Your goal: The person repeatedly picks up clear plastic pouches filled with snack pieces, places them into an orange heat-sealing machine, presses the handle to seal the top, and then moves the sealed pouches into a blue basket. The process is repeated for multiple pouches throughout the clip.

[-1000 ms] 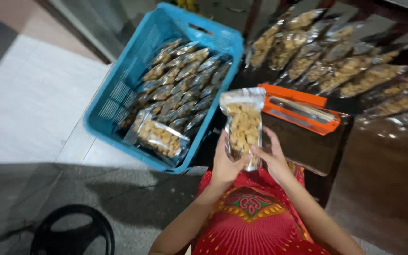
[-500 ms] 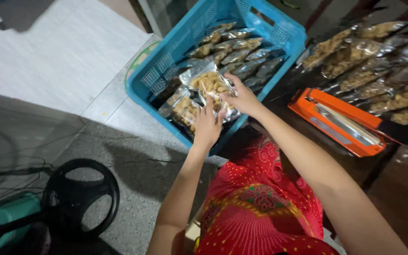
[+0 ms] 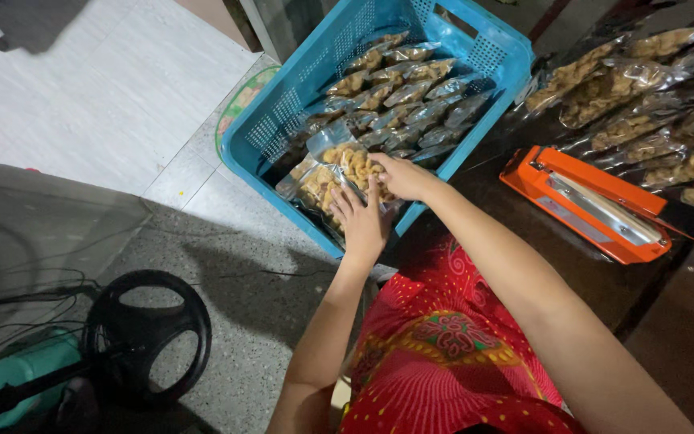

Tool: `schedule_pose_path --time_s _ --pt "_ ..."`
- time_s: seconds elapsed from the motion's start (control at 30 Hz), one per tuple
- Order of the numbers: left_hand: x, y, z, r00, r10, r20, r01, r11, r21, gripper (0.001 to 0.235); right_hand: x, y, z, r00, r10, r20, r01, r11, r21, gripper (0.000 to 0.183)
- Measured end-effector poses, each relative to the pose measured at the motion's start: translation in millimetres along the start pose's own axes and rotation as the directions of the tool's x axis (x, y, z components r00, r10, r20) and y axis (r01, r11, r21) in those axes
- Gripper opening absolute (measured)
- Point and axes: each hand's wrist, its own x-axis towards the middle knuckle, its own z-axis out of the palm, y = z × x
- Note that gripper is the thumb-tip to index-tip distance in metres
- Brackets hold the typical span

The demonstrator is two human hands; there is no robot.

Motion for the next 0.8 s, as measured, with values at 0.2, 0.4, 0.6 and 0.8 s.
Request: schedule_pose_path --time_s 0.2,0.4,0.6,0.8 --pt "-6 0 -10 1.0 -0.013 0.022 0.013 1.0 0.016 0.076 -37 -47 -24 0.998 0.058 -0.023 -0.062 0.957 -0.284 0.053" --pt "-4 -5 -6 0.992 0.103 0.066 -0.113 0.982 0.153 0.069 -136 -50 -53 0.948 -0.248 -0.2 0.192 0.945 -0.265 0.023" --pt "16 43 -31 0.992 0.118 0.051 -0.121 0.99 0.074 0.065 -303 22 -95 0.755 -0.037 -0.655 0.023 0.999 -0.03 0.019" --pt "25 181 -39 0.859 0.511 -0.041 -0.47 0.754 -0.459 0.042 -468 103 -132 0.327 0.43 -0.841 -0.319 0.888 0.33 0.02"
